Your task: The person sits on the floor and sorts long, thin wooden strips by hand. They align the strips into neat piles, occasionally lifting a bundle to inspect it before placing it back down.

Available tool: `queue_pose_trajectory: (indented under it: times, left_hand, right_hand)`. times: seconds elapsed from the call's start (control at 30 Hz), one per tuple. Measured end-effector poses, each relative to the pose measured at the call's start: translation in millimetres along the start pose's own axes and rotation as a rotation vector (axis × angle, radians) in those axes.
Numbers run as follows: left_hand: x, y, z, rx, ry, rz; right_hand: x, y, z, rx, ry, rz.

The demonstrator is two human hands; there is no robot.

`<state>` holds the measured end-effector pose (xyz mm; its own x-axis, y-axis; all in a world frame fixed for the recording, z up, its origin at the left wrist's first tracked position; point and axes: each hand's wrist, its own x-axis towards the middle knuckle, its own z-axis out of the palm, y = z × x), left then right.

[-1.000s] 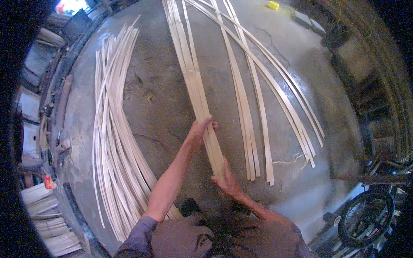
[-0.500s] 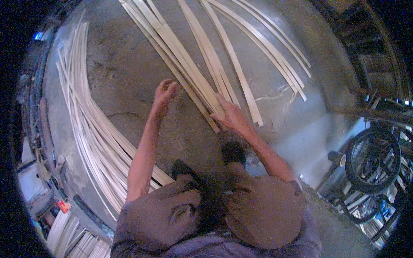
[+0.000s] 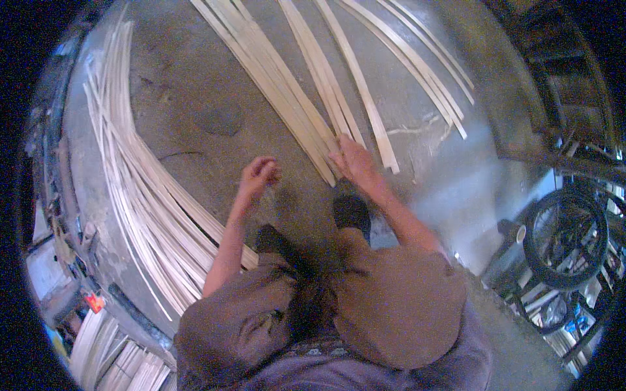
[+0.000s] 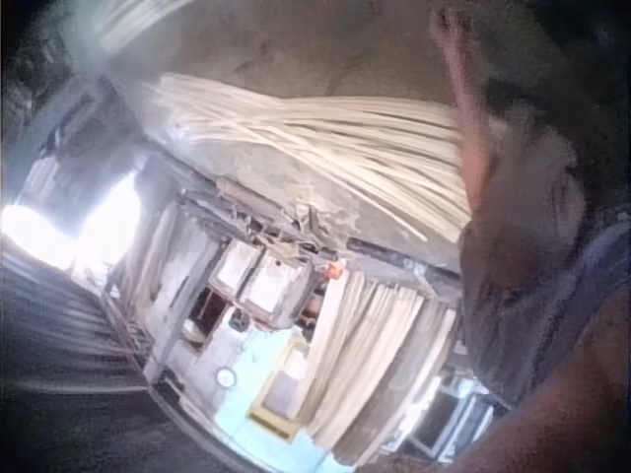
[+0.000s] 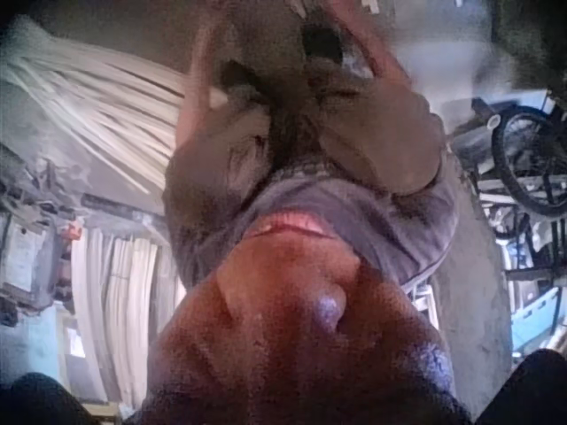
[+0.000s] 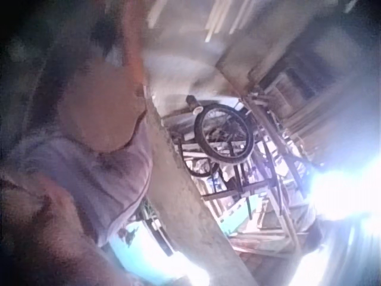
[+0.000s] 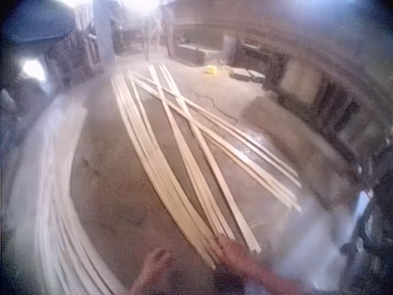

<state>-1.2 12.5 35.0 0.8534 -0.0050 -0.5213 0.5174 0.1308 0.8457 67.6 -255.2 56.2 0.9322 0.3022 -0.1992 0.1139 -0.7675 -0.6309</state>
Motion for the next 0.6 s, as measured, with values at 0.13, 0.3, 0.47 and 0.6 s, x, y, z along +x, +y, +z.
queue_pose_trajectory:
  times: [0.13, 0.3, 0.47, 0.6]
  left_hand:
    - [2.6, -1.6, 29.3, 0.128, -0.037, 0.041]
    - [-0.3, 23.9, 56.7, -0.043, -0.042, 0.179]
    - [-12.5, 75.9, 74.5, -0.26, 0.002, 0.401]
    - [-1.6, 63.4, 60.9, -0.281, 0.117, 0.262]
  right_hand:
    - [1.5, -5.2, -1.1, 0.17, 0.072, -0.015]
    - [-8.6, -56.0, -7.4, 0.138, 0.092, 0.018]
    - [-22.4, -67.6, 24.6, 0.307, 0.136, -0.177]
    - [-17.2, -75.7, 42.0, 0.386, -0.014, -0.115]
